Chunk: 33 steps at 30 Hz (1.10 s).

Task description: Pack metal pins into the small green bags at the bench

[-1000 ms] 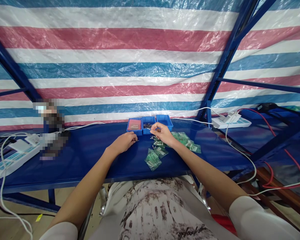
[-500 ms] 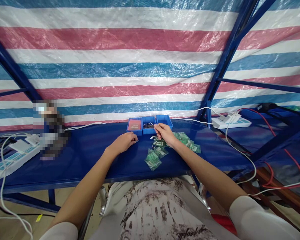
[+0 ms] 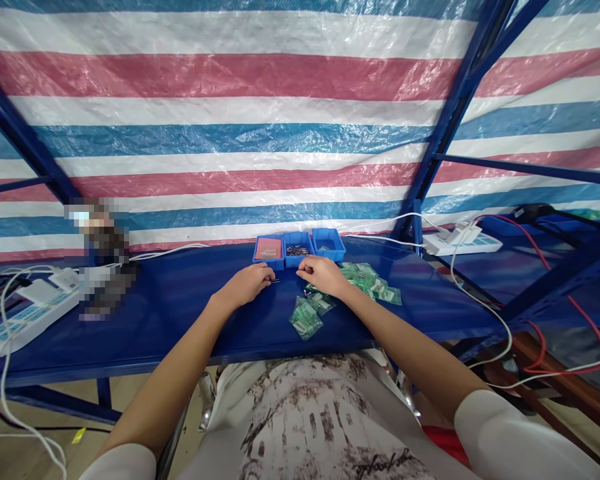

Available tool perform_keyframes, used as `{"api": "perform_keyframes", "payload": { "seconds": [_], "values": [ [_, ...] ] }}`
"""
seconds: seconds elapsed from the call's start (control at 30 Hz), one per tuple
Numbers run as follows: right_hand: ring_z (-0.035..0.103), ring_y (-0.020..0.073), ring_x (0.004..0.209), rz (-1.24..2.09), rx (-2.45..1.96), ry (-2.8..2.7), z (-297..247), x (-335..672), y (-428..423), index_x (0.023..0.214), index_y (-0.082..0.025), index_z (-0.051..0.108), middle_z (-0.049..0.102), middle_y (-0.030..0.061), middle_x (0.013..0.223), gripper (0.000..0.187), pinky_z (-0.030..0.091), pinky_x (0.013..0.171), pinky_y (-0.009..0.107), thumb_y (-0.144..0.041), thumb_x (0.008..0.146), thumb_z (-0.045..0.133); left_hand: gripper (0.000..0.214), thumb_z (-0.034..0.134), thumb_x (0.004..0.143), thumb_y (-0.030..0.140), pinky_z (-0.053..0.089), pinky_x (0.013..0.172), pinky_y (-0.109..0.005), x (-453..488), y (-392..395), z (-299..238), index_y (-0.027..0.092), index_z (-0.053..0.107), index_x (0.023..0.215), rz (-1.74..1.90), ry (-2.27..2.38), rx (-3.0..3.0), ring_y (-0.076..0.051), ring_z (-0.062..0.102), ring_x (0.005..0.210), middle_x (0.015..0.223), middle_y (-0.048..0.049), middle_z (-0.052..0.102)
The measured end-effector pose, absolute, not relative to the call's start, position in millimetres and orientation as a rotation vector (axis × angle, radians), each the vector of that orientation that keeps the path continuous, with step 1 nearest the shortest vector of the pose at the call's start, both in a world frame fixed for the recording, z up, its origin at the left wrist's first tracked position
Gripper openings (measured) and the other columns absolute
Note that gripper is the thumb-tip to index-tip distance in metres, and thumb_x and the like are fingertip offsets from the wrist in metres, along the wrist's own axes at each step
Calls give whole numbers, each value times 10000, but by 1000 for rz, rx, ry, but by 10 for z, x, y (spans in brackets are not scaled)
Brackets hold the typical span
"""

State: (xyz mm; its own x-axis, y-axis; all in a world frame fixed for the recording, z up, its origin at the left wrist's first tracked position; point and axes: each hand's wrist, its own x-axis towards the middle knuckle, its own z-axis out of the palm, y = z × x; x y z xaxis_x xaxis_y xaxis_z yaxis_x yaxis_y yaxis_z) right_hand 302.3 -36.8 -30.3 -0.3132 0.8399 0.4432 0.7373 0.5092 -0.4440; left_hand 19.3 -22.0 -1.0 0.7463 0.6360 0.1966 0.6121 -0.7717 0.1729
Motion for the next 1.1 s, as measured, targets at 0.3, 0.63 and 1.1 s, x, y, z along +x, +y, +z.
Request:
{"api": "perform_keyframes", "payload": {
  "seconds": [0.3, 0.63, 1.1],
  "values": [
    [688, 246, 956, 82, -1328, -2284, -268, 3038, -390, 882, -211, 690, 646, 10, 736, 106, 390, 817, 311, -134, 956, 684, 212, 537, 1040, 144, 528, 919, -300, 184, -194, -33, 161, 722, 1143, 368, 1013, 2861, -231, 701, 1028, 1148, -116, 716],
    [672, 259, 1021, 153, -1243, -2331, -285, 3066, -385, 923, -216, 639, 638, 19, 787, 110, 379, 858, 314, -181, 1026, 626, 244, 509, 1045, 153, 533, 927, -304, 200, -225, 7, 163, 739, 1126, 361, 993, 2852, -223, 699, 1019, 1130, -113, 711],
    [609, 206, 818, 274, -1048, -2318, -273, 3010, -424, 957, -219, 736, 633, 30, 852, 133, 391, 781, 315, -281, 1023, 640, 199, 537, 1022, 151, 526, 892, -310, 228, -227, -19, 165, 711, 1117, 411, 972, 2810, -228, 692, 978, 1113, -113, 713]
  ]
}}
